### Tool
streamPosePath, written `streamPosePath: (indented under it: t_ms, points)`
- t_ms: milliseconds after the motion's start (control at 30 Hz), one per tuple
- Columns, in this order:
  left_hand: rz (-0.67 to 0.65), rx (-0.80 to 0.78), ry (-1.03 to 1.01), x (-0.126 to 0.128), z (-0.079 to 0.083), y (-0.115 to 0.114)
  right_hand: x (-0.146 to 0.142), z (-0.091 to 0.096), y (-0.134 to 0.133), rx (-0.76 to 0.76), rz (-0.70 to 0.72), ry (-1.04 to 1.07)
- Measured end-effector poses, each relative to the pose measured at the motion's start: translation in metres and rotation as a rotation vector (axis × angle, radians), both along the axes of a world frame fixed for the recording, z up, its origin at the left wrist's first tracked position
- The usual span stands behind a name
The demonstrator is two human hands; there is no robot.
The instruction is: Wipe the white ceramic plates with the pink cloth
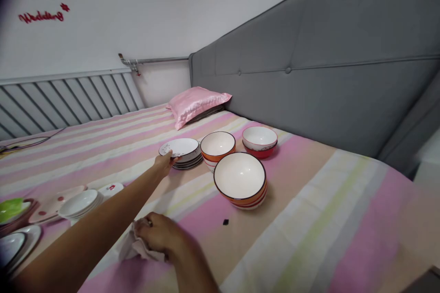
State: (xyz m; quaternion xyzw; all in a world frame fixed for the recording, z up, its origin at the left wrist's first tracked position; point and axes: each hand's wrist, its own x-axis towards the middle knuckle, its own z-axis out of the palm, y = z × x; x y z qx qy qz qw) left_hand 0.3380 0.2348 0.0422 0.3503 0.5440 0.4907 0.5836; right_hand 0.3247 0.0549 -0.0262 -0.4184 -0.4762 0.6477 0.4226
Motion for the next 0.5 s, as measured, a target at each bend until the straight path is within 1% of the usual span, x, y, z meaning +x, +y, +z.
streamPosePath:
  t_ms: [133,267,367,500]
  points:
    - [0.010,0.031,0.035,0.012,-0.007,0.006,0.002,-0.007,0.002,0.060,-0.021,-0.096]
    - [0.011,0.044,0.066,0.023,-0.014,0.011,0.000,-0.010,0.003,0.089,-0.046,-0.136]
    - [0.013,0.032,0.093,0.026,-0.018,0.013,-0.001,-0.008,0.003,0.092,-0.063,-0.143]
    - [0.020,0.020,0.141,0.023,-0.021,0.016,-0.002,-0.002,0.002,0.061,-0.044,-0.150]
